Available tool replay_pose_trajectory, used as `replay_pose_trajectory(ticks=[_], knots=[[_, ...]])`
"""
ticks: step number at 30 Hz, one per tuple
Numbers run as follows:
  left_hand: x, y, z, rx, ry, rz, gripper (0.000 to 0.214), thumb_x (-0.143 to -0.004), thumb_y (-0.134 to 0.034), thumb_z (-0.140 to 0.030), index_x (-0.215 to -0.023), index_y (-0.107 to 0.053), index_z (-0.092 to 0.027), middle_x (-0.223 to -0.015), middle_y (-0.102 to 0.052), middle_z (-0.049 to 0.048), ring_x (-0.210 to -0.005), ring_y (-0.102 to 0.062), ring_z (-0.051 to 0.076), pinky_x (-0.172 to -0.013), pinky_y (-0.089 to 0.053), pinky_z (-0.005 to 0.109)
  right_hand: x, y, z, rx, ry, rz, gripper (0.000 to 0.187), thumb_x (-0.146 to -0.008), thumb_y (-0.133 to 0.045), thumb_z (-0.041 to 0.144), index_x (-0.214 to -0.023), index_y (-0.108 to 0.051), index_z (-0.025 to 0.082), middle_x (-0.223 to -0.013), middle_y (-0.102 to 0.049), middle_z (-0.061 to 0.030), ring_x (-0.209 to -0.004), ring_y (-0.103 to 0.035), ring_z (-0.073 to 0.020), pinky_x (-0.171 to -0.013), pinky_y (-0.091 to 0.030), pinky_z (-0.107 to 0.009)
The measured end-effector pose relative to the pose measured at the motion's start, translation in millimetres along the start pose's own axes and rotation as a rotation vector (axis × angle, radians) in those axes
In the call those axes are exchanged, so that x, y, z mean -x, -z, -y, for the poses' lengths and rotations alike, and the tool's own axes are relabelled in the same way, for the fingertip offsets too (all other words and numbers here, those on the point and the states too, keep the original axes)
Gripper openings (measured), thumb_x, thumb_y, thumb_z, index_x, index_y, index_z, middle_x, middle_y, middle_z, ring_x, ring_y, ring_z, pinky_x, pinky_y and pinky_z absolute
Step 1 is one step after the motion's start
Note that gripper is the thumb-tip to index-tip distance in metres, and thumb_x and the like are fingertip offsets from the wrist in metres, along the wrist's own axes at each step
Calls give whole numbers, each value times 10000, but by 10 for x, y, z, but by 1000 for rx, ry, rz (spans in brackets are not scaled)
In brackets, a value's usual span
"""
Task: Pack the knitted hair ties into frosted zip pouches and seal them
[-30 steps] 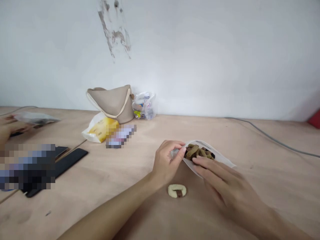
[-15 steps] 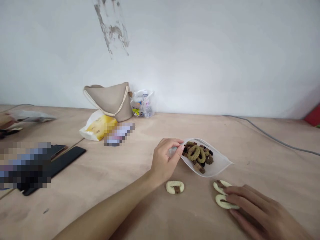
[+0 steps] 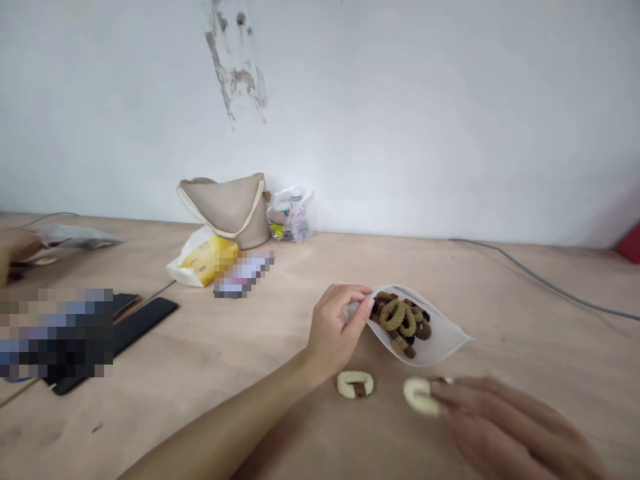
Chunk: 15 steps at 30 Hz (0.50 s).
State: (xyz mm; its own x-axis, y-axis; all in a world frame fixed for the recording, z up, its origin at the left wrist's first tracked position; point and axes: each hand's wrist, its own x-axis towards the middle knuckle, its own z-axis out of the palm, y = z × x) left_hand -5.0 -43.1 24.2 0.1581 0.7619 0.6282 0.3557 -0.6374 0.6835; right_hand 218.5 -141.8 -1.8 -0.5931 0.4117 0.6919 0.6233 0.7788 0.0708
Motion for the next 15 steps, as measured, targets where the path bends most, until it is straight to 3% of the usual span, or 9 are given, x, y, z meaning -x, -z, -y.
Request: replay_pose_trajectory(ticks=[3, 6, 8, 12, 15], knots=[[8, -2, -27, -7, 8, 2, 118, -842, -552, -206, -740, -613, -203, -906, -706, 42, -873, -642, 179, -817, -493, 323, -335, -131, -193, 100, -25, -22, 250, -863, -504, 77, -1076, -611, 153, -1085, -663, -90, -947, -627, -200, -842, -504, -335], [20, -6, -58, -16, -3, 6, 117, -851, -544, -201, -753, -609, -201, -914, -700, 46, -882, -639, 179, -824, -490, 327, -632, -323, -284, 145, -19, -8, 256, -862, -467, 42, -1062, -605, 122, -1048, -669, -118, -902, -639, -220, -784, -527, -364], [28, -9, -65, -13, -14, 5, 115, -852, -541, -195, -756, -603, -203, -911, -699, 47, -886, -638, 181, -821, -490, 328, -665, -388, -287, 137, -8, -19, 285, -876, -424, 44, -1105, -585, 103, -1086, -656, -134, -969, -629, -222, -811, -527, -356], [26, -12, -35, -9, -7, -1, 110, -846, -549, -196, -752, -605, -205, -914, -702, 44, -883, -640, 183, -821, -490, 328, -272, -252, -257, 59, 0, 6, 349, -863, -422, 44, -1179, -554, 112, -1166, -630, -113, -1085, -585, -200, -912, -488, -322], [12, -9, -8, -1, -1, -11, 99, -845, -551, -188, -765, -607, -203, -908, -702, 42, -882, -639, 180, -820, -487, 321, 125, -77, -228, 58, 16, 92, 287, -867, -488, 139, -1132, -596, 160, -1082, -675, -64, -1022, -619, -186, -860, -511, -274]])
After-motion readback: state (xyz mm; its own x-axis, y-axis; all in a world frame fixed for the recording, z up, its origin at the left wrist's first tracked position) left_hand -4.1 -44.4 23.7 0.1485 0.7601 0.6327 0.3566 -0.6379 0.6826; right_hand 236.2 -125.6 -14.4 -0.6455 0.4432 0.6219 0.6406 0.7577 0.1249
